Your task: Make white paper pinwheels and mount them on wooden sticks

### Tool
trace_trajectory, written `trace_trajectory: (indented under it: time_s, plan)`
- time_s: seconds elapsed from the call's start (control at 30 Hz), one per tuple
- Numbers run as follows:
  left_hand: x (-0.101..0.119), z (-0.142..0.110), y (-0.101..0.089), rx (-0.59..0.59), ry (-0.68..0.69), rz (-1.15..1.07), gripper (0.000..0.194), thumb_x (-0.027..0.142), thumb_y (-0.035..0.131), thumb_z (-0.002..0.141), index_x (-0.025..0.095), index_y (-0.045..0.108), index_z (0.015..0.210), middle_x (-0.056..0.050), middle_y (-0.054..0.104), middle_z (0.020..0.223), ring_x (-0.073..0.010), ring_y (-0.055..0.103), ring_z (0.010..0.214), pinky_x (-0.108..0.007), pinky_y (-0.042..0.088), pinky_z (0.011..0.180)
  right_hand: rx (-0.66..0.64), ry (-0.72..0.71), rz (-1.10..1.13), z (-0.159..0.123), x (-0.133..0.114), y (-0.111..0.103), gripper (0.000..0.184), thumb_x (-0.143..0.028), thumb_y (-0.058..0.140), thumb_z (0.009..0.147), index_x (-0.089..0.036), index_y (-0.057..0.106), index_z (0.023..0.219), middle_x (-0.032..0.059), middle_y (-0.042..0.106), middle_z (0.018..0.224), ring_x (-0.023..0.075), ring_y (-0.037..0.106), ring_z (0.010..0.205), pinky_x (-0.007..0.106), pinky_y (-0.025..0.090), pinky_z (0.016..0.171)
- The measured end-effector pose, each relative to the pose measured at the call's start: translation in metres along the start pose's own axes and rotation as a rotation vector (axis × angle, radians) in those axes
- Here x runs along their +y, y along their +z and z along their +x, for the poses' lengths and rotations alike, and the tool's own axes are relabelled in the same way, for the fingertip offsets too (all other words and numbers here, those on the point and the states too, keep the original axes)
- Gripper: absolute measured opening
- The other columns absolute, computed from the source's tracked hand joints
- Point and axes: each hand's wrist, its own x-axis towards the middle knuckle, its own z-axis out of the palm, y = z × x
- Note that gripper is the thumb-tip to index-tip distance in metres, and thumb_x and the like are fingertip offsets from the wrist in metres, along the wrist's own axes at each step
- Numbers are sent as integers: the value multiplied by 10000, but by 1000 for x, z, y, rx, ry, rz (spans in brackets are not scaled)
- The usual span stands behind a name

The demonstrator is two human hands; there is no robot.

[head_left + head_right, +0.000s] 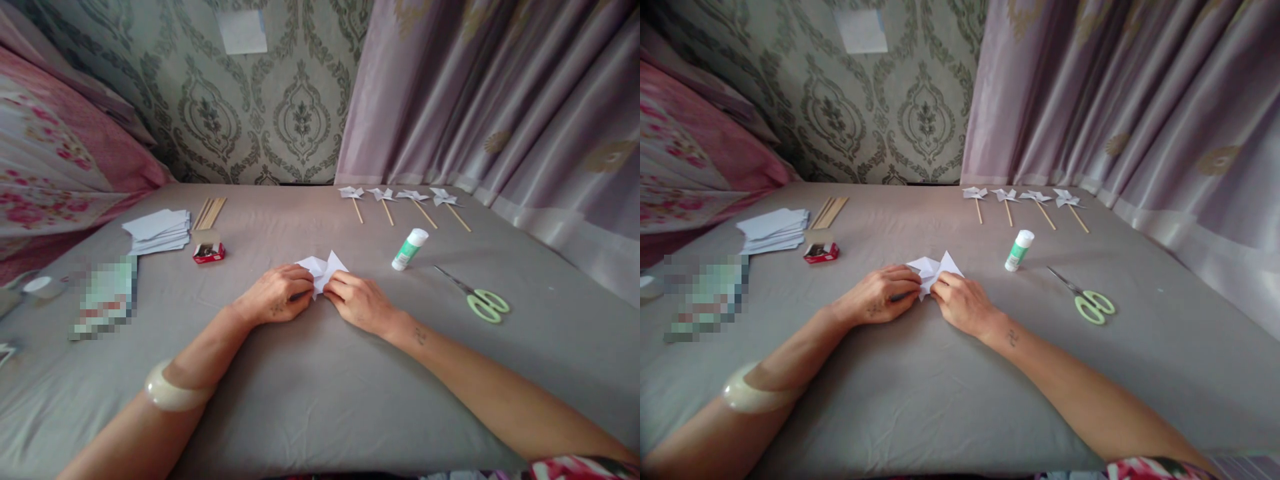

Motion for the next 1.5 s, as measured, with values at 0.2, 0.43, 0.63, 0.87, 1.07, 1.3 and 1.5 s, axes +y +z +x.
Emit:
trace_trajectory:
  time_s: [0.2,0.43,0.63,0.87,1.07,1.3,1.5]
  plan:
    - [7,2,8,-12,-65,140,253,235,439,933,145,673,895,-96,675,932,-198,608,875,-338,477,790,-7,48,90,-8,-7,-3,173,-214,527,906,-215,673,812,36,650,851,166,613,840,262,436,683]
    - [9,4,14,-70,-95,184,294,238,396,955,143,670,910,-100,645,908,-205,587,878,-342,455,770,12,159,201,-9,-10,0,148,-210,551,886,-226,679,813,30,668,869,161,622,811,260,446,677]
    - [10,4,13,-111,-98,190,295,230,389,949,155,674,940,-100,638,922,-208,576,878,-339,450,755,90,271,344,-6,-5,5,157,-178,540,876,-209,675,803,41,690,853,167,630,772,272,457,713]
    - [8,4,15,-105,-90,213,288,233,406,947,158,677,891,-90,639,906,-202,577,858,-330,437,749,142,399,428,1,-1,6,128,-179,588,834,-207,702,783,56,727,822,182,658,718,287,471,680]
    - [9,5,16,-102,-96,209,285,227,413,944,153,678,869,-88,633,892,-201,572,860,-330,442,747,128,491,478,6,3,11,71,-205,627,802,-204,695,827,55,732,807,186,671,696,299,489,676]
    - [8,5,16,-125,-96,204,285,229,409,943,150,679,897,-82,625,869,-201,565,838,-333,441,738,106,607,503,11,3,10,95,-175,670,748,-175,655,841,53,720,754,175,673,678,280,499,653]
    - [8,6,16,-123,-99,208,292,231,392,949,152,672,927,-84,631,884,-197,569,851,-327,435,758,59,642,533,14,4,7,225,-171,672,736,-167,615,953,34,715,738,162,674,673,269,498,670]
